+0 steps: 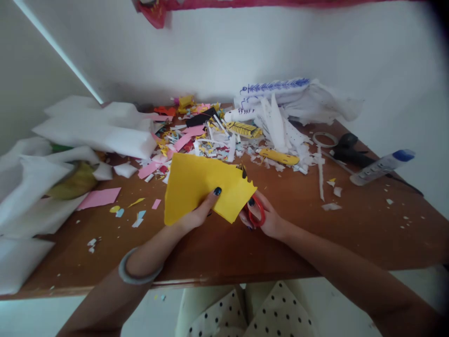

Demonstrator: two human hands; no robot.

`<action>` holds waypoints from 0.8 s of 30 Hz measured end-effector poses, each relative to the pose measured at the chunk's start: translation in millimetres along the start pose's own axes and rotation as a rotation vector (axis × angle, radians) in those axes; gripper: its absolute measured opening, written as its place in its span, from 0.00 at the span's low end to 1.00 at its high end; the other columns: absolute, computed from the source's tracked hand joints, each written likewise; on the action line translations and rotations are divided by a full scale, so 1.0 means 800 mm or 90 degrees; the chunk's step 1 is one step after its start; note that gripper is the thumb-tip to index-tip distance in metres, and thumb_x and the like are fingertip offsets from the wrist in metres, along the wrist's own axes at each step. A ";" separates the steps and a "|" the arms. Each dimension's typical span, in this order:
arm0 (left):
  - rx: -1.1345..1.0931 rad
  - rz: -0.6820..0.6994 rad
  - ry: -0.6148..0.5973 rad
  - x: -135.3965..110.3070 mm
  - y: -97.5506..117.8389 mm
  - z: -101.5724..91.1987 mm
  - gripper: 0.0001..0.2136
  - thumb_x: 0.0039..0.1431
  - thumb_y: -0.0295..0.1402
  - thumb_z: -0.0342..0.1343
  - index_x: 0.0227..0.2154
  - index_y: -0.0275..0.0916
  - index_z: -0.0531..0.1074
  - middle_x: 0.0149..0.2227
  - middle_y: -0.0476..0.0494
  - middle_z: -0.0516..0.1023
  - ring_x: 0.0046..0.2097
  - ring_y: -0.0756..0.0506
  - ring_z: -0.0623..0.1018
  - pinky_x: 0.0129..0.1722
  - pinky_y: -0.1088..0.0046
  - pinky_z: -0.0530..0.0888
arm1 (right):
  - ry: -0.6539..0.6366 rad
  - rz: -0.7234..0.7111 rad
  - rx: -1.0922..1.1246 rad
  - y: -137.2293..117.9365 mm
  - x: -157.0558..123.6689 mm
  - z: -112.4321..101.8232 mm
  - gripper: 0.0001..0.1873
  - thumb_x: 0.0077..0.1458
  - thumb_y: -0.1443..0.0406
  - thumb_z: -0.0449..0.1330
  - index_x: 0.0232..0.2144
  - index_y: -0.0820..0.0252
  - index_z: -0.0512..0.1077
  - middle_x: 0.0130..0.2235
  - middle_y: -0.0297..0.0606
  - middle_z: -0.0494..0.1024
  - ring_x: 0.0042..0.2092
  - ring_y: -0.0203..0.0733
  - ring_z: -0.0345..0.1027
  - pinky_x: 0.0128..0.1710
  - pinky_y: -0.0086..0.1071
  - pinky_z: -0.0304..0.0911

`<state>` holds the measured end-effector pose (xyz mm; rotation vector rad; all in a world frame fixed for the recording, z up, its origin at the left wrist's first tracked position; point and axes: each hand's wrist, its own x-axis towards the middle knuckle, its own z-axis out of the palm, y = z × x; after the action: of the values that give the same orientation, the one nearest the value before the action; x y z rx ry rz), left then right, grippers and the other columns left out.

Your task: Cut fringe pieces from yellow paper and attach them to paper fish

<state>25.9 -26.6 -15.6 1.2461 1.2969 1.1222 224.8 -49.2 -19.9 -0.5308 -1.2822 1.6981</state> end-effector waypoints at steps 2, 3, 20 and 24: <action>0.021 0.006 -0.018 0.001 -0.003 -0.001 0.26 0.45 0.55 0.66 0.39 0.38 0.79 0.49 0.37 0.80 0.59 0.34 0.74 0.63 0.61 0.69 | 0.007 0.005 -0.006 0.000 -0.001 -0.001 0.22 0.58 0.44 0.57 0.33 0.54 0.59 0.22 0.24 0.64 0.17 0.28 0.52 0.17 0.24 0.52; 0.024 0.013 -0.030 0.002 -0.004 -0.002 0.26 0.46 0.56 0.66 0.40 0.38 0.79 0.50 0.37 0.80 0.59 0.34 0.74 0.63 0.60 0.68 | 0.005 0.006 0.001 0.000 -0.001 -0.002 0.22 0.58 0.44 0.57 0.34 0.54 0.60 0.22 0.25 0.64 0.18 0.28 0.52 0.17 0.24 0.52; 0.035 -0.047 -0.165 0.030 0.035 -0.025 0.30 0.38 0.51 0.71 0.42 0.37 0.78 0.46 0.37 0.82 0.48 0.33 0.81 0.43 0.62 0.81 | 0.273 -0.080 -0.031 -0.008 0.026 -0.027 0.25 0.49 0.43 0.63 0.35 0.52 0.62 0.36 0.31 0.75 0.20 0.29 0.58 0.14 0.27 0.53; 0.060 -0.063 -0.151 0.034 0.038 -0.047 0.26 0.39 0.48 0.72 0.40 0.39 0.79 0.48 0.38 0.82 0.50 0.33 0.80 0.46 0.61 0.81 | 0.206 0.038 -0.069 -0.021 0.031 -0.029 0.24 0.45 0.48 0.69 0.32 0.54 0.62 0.36 0.32 0.78 0.19 0.28 0.57 0.16 0.27 0.53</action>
<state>-8.7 2.4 17.0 1.3255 1.2272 0.8237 237.4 -14.9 -8.5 -0.8764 -1.1348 1.5210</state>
